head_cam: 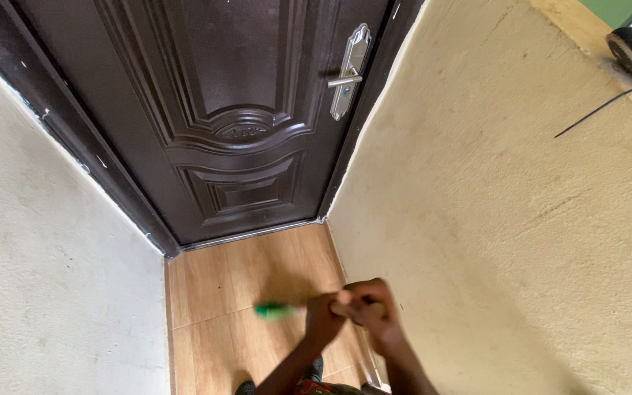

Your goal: The person sweeps the tiled floor area between a wall and a doorway by hand using a green broom.

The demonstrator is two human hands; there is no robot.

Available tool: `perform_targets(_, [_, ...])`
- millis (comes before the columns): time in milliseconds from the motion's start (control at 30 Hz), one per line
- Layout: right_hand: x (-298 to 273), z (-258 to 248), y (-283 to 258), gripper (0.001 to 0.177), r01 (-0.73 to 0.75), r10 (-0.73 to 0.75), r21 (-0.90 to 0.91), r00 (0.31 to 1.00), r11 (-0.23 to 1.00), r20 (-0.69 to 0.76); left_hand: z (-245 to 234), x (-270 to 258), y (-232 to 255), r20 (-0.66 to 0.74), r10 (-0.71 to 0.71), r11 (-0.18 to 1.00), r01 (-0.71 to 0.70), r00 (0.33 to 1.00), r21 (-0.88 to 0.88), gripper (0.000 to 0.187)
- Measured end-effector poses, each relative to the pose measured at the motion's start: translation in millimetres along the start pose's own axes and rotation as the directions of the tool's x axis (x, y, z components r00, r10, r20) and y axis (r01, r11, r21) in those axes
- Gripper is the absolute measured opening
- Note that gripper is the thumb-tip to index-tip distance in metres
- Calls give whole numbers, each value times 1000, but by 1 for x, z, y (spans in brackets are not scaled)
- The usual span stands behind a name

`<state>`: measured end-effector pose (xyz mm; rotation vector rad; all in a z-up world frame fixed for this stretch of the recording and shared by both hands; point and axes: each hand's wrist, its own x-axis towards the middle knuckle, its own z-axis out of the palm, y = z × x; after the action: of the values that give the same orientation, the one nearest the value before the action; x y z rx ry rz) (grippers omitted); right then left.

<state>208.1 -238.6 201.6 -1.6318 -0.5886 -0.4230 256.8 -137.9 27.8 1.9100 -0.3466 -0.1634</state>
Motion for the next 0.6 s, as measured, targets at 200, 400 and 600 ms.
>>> perform_targets(200, [24,-11,-25,6,-287,358,423,929,859,-97,-33,-28,70,58,21,995,-15,998,-101,16])
perform_targets(400, [20,13,-44,9,-194,227,242,966,951,-121,-45,-36,65,146,-35,999,29,989,44,21])
perform_targets(600, [5,32,-70,12,51,-28,184,992,982,-123,-58,-38,55,18,149,985,-150,989,81,9])
